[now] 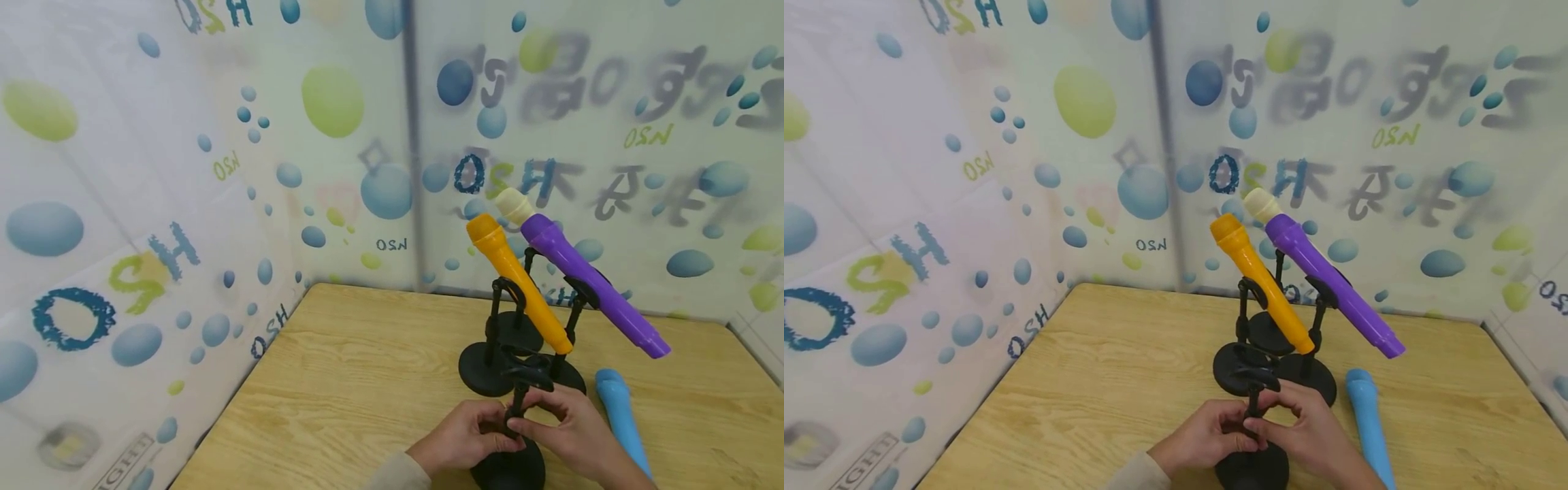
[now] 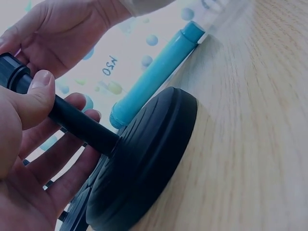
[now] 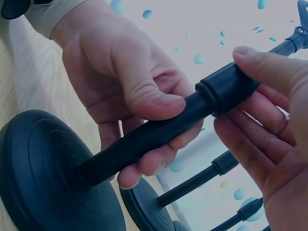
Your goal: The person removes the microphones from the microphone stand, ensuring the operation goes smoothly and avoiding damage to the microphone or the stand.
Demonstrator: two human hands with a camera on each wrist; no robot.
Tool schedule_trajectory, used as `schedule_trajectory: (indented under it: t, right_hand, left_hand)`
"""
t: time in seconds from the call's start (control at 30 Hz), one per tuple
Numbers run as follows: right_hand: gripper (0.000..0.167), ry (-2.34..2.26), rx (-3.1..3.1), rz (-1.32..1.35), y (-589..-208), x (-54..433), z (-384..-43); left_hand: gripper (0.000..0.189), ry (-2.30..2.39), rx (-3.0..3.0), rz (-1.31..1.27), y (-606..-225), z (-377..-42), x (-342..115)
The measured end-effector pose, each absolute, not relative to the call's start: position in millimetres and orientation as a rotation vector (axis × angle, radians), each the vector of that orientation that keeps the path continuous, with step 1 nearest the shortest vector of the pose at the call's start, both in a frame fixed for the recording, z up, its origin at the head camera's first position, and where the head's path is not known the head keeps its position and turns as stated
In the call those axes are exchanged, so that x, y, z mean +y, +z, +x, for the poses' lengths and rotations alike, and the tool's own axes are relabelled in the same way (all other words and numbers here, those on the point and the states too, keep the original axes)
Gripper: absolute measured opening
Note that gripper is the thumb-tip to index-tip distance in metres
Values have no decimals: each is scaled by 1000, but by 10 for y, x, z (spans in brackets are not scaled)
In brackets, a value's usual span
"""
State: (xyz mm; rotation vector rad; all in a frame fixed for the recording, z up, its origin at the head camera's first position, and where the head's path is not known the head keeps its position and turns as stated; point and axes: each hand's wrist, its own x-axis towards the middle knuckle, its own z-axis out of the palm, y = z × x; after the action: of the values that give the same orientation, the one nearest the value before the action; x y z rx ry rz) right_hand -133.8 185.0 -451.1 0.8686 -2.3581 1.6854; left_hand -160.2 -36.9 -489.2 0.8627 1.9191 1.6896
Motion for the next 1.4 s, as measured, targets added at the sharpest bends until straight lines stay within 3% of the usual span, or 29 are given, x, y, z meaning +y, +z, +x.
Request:
schedule_trajectory:
  t: [0.3, 0.63, 1.4]
  right_hand:
    - [13, 1646, -2462, 872, -4580, 1893, -1382]
    - [18, 1564, -2507, 925, -4586, 1901, -1400]
    - [22, 1515, -2352, 941, -4507, 1783, -1348]
  left_hand:
    - [21, 1707, 1892, 883, -4914, -1622, -360]
    - [18, 1670, 1932, 808, -4919, -1612, -356]
    - [22, 1710, 1857, 900, -4916, -1621, -381]
